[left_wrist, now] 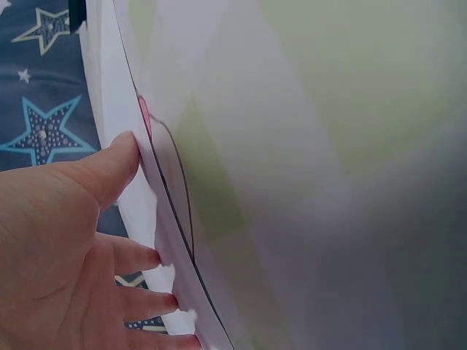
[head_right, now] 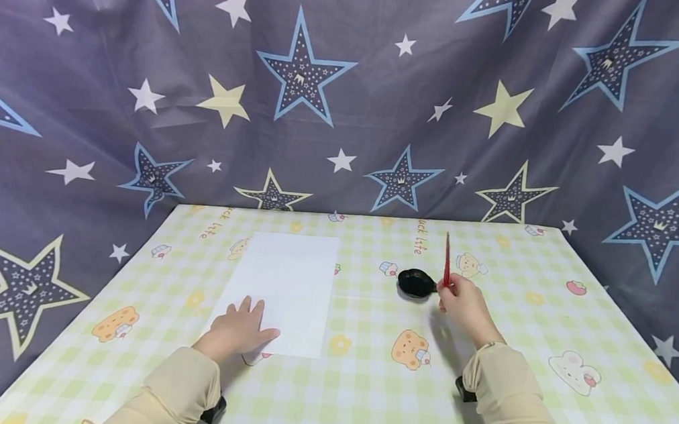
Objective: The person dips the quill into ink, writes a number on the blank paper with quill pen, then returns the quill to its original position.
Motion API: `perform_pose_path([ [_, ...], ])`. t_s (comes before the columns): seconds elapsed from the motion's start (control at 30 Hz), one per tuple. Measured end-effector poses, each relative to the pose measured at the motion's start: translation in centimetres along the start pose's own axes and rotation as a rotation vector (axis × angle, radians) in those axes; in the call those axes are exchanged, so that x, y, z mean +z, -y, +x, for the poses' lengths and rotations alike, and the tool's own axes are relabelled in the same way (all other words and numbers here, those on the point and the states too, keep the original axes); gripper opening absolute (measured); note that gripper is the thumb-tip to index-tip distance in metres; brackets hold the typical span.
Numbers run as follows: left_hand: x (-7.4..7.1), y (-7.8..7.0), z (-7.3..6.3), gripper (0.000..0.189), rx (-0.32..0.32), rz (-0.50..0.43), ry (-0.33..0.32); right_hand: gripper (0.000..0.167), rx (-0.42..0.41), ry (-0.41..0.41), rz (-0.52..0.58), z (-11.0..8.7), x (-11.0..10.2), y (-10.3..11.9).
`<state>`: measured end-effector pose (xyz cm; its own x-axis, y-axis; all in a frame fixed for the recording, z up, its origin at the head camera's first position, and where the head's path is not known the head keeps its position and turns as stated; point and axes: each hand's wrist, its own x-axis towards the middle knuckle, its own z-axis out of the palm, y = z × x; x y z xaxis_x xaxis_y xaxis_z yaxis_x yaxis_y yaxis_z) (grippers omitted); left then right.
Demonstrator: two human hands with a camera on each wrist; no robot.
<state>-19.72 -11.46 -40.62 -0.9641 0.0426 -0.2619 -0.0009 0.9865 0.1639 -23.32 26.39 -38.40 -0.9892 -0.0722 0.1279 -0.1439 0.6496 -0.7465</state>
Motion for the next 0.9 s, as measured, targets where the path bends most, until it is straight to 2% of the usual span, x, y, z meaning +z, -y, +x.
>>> perform_pose_path([
  [0.2, 0.2, -0.7, 0.0, 0.073, -0.014, 0.036, 0.006, 0.026, 0.059, 0.007, 0.093, 0.2, 0.1, -0.2],
  [0.43, 0.4, -1.3, -0.2, 0.076, -0.022, 0.049, -0.002, 0.034, 0.09, -0.01, 0.178, 0.5, 0.1, -0.6],
  [0.67, 0.5, -1.8, -0.3, 0.076, -0.017, 0.064, -0.025, 0.039, 0.092, -0.024, 0.174, 0.4, 0.0, -0.5],
  [0.9, 0.7, -2.4, -0.4, 0.077, -0.005, 0.071, -0.044, 0.035, 0.055, -0.077, 0.18, 0.3, 0.0, -0.5],
])
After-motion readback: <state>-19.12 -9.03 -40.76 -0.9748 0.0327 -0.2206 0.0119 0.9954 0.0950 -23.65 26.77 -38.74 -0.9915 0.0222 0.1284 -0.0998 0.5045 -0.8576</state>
